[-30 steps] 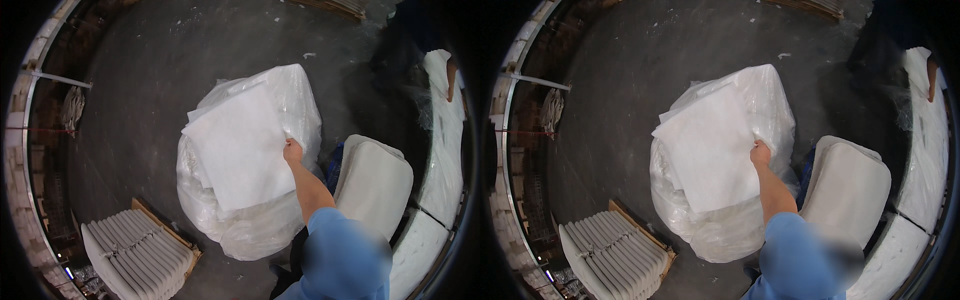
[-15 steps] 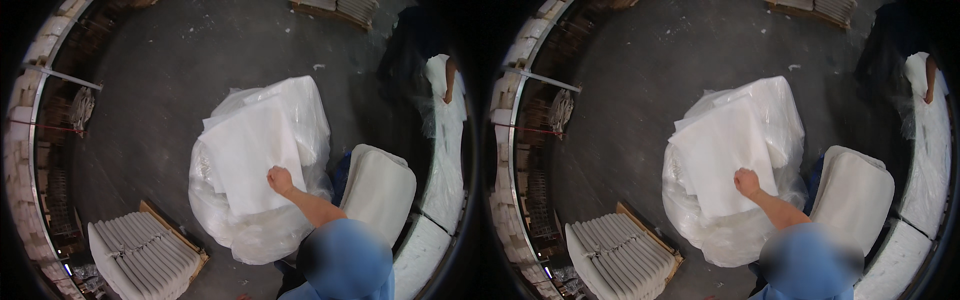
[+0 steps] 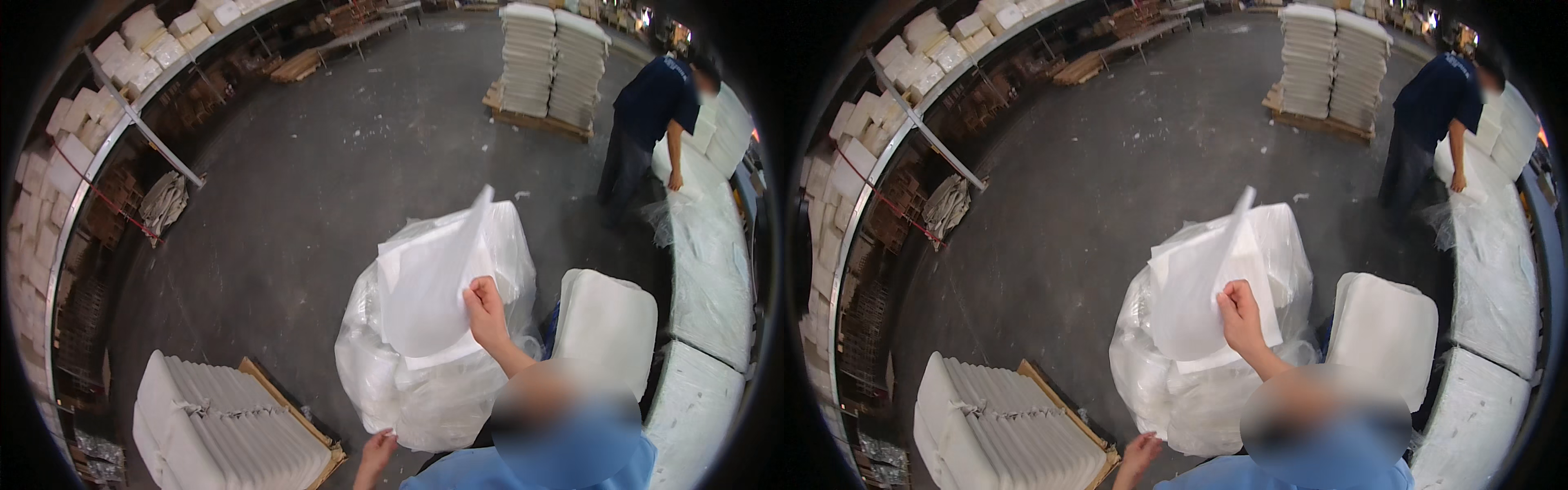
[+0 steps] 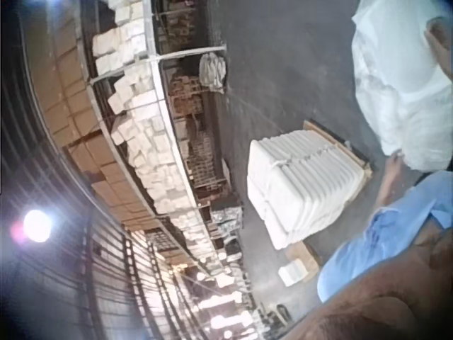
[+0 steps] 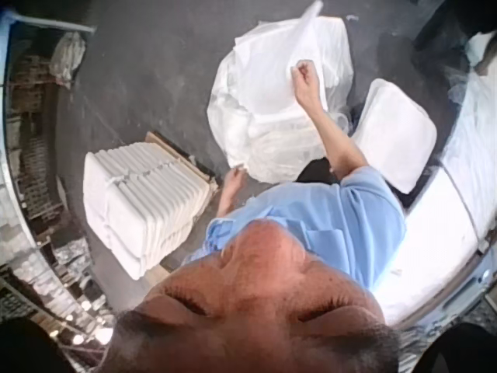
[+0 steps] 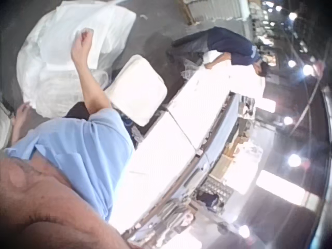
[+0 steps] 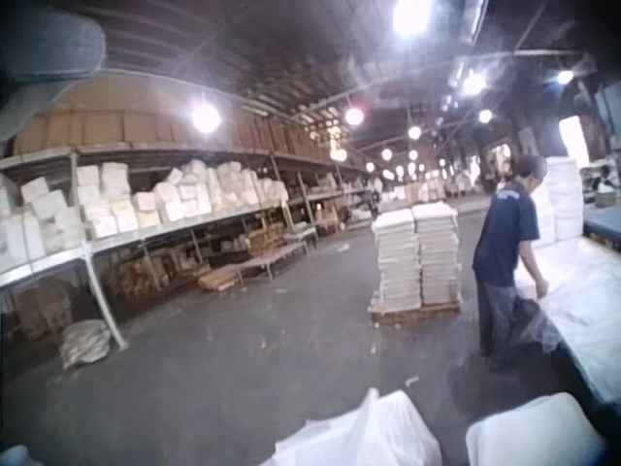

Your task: The person wraps a rectangular white foam block in a thin white sheet on a large worktable. They smooth the sheet, fold the edges, and roll the foam into a tight cylinder, then place it on a stack of similar wrapped items.

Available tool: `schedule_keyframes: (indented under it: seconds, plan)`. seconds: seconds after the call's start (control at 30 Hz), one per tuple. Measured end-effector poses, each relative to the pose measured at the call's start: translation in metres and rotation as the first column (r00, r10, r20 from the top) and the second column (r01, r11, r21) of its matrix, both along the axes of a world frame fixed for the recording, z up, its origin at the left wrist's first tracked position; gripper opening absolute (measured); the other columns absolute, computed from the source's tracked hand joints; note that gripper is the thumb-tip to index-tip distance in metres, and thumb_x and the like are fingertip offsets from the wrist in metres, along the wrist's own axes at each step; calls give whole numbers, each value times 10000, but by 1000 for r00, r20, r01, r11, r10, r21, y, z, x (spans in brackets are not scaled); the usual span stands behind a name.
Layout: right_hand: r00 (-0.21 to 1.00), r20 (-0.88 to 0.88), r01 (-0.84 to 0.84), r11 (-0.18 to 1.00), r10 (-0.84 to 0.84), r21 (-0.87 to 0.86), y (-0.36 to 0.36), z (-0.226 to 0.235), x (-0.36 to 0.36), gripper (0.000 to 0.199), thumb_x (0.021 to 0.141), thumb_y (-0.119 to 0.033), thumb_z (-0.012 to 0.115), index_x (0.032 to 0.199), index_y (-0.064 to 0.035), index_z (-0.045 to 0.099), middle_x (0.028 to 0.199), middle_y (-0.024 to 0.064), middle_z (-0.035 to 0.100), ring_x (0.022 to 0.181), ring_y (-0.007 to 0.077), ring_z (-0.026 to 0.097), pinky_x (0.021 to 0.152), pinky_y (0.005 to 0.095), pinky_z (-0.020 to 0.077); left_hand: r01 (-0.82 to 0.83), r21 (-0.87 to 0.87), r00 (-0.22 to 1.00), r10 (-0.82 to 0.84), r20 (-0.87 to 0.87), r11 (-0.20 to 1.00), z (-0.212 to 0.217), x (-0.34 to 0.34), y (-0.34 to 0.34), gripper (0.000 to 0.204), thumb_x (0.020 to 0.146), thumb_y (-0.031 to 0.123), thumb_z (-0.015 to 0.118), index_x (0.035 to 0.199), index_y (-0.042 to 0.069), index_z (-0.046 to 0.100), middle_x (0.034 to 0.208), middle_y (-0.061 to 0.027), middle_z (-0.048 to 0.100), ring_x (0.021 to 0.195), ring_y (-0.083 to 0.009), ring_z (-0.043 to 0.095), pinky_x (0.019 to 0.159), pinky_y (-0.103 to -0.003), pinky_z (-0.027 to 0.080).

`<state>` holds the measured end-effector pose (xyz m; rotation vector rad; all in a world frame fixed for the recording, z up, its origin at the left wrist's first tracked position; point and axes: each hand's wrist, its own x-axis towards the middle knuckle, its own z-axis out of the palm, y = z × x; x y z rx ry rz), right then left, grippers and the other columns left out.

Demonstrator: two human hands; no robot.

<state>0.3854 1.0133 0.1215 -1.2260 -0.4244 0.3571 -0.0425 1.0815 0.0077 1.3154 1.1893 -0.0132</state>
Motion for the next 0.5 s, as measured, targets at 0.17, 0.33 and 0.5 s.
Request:
schedule_keyframes:
  seconds: [0.17,0.33,0.5]
  plan:
    - [997,49,-58,992,53,109,-90,99,-89,121,982,10,605,1026,-85,544,863,-50,508,771,21,443,687,195,367,-184,14,972,180,148,983,28,47,86,527,1016,362,659,1463,107,546,1281,-81,676,1140,-190,634,960,-347,486]
    - [995,53,77,982,-87,173,-189,147,-171,123,961,27,620,1010,-70,561,875,-40,559,805,32,522,736,200,405,169,-604,950,35,310,779,45,103,86,775,1014,590,552,1613,169,299,1485,-142,550,1364,-269,514,1154,-433,347]
    - [845,36,530,844,-534,76,-297,136,-241,105,953,-24,659,987,-71,571,834,-57,536,739,35,480,691,206,377,631,-652,760,-166,628,420,45,158,-18,679,1045,448,563,1559,49,369,1457,-155,572,1342,-297,553,1151,-482,426]
